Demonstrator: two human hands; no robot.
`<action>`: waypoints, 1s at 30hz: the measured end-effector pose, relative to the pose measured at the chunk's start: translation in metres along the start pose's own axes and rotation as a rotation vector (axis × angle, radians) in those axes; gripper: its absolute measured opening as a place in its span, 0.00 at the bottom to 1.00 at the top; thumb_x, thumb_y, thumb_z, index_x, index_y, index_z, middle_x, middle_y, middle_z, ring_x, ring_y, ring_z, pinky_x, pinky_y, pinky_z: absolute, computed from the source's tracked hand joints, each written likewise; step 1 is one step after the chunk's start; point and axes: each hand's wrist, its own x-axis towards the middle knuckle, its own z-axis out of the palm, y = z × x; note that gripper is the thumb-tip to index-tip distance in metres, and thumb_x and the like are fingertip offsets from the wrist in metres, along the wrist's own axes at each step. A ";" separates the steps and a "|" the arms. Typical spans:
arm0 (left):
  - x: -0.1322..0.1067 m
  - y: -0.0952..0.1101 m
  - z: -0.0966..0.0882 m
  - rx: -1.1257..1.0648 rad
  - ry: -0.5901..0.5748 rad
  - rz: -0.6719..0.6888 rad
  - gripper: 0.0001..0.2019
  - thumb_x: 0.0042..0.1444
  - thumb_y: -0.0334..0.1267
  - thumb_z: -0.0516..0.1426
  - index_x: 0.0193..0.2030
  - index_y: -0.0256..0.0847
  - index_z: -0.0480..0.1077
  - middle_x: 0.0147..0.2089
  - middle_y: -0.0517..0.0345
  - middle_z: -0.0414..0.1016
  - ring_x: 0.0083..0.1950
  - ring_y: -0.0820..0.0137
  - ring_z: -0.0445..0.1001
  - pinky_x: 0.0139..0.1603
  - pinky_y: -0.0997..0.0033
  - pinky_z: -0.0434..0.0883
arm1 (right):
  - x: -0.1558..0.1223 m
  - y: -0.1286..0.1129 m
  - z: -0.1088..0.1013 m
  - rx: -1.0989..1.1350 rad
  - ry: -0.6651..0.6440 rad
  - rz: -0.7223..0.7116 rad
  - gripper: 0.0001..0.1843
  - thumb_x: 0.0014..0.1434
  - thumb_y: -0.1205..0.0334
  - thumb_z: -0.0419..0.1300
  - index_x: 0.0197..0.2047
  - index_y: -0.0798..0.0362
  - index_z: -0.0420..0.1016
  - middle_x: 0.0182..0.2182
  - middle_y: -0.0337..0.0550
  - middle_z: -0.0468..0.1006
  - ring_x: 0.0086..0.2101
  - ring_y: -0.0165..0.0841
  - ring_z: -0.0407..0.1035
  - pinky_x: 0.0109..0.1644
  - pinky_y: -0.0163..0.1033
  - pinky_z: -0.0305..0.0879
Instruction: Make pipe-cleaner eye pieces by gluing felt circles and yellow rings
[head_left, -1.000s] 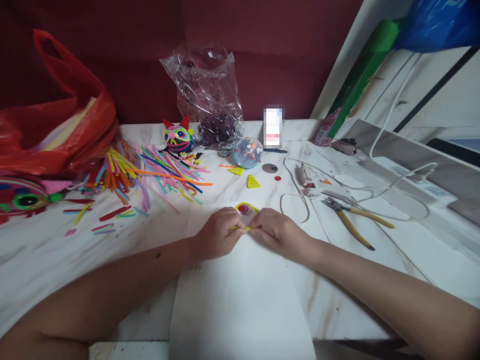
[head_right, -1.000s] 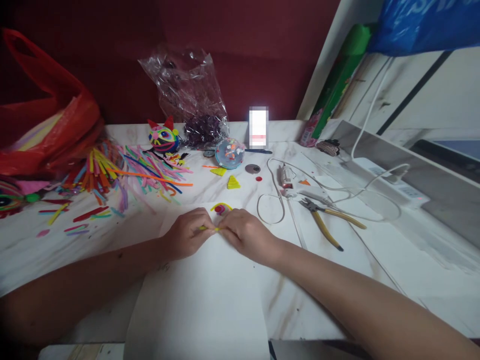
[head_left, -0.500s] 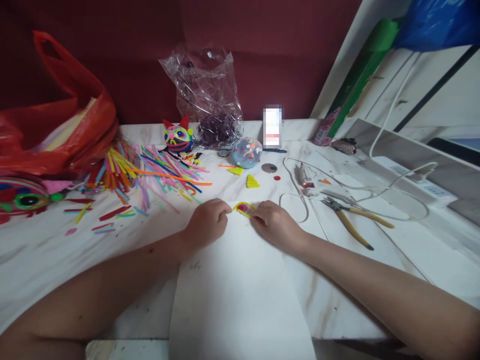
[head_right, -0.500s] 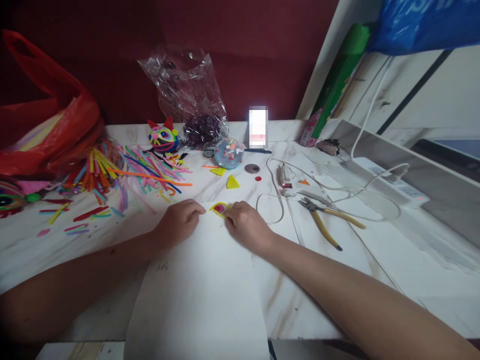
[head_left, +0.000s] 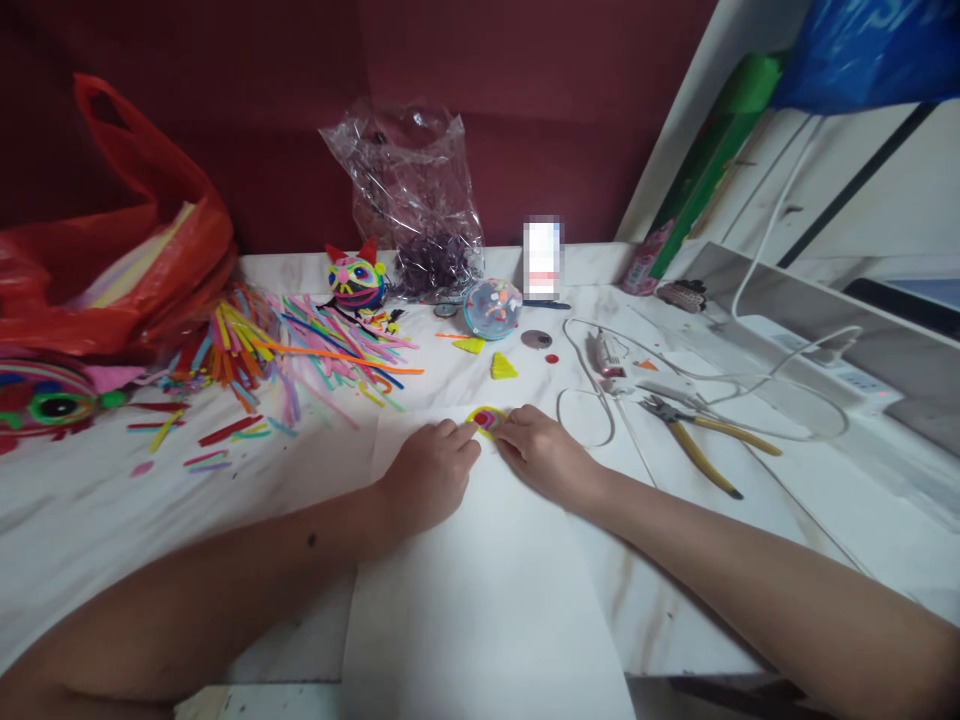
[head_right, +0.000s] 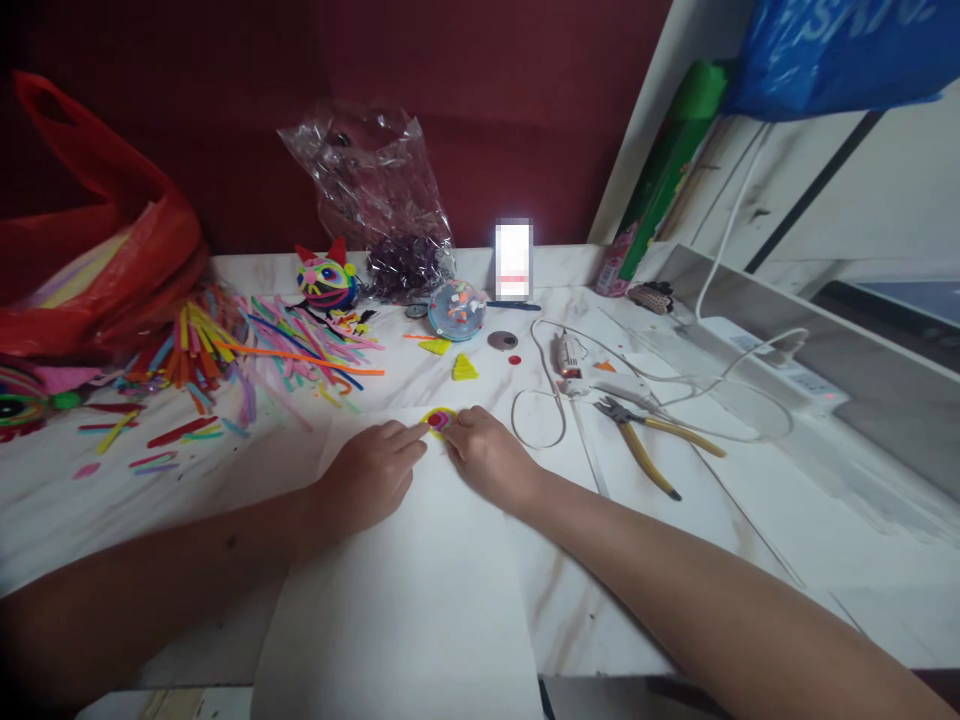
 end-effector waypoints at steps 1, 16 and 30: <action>0.001 0.000 0.000 -0.009 -0.022 -0.007 0.09 0.54 0.24 0.50 0.37 0.36 0.69 0.49 0.49 0.72 0.42 0.64 0.67 0.43 0.62 0.68 | 0.000 0.000 0.001 0.002 -0.002 0.007 0.12 0.62 0.71 0.51 0.39 0.56 0.76 0.29 0.48 0.74 0.34 0.35 0.67 0.37 0.38 0.66; 0.002 -0.006 0.008 -0.145 0.016 0.055 0.12 0.51 0.21 0.47 0.38 0.35 0.67 0.48 0.45 0.71 0.55 0.63 0.66 0.58 0.61 0.66 | -0.001 0.003 -0.006 0.041 0.009 0.085 0.12 0.58 0.75 0.52 0.37 0.55 0.75 0.32 0.48 0.73 0.35 0.34 0.67 0.38 0.37 0.66; 0.003 -0.010 0.005 -0.165 -0.012 0.114 0.12 0.53 0.22 0.48 0.42 0.36 0.66 0.47 0.48 0.70 0.55 0.63 0.65 0.57 0.61 0.65 | -0.002 0.005 -0.009 -0.054 -0.025 0.043 0.14 0.61 0.72 0.53 0.41 0.55 0.79 0.30 0.48 0.74 0.34 0.35 0.66 0.37 0.38 0.66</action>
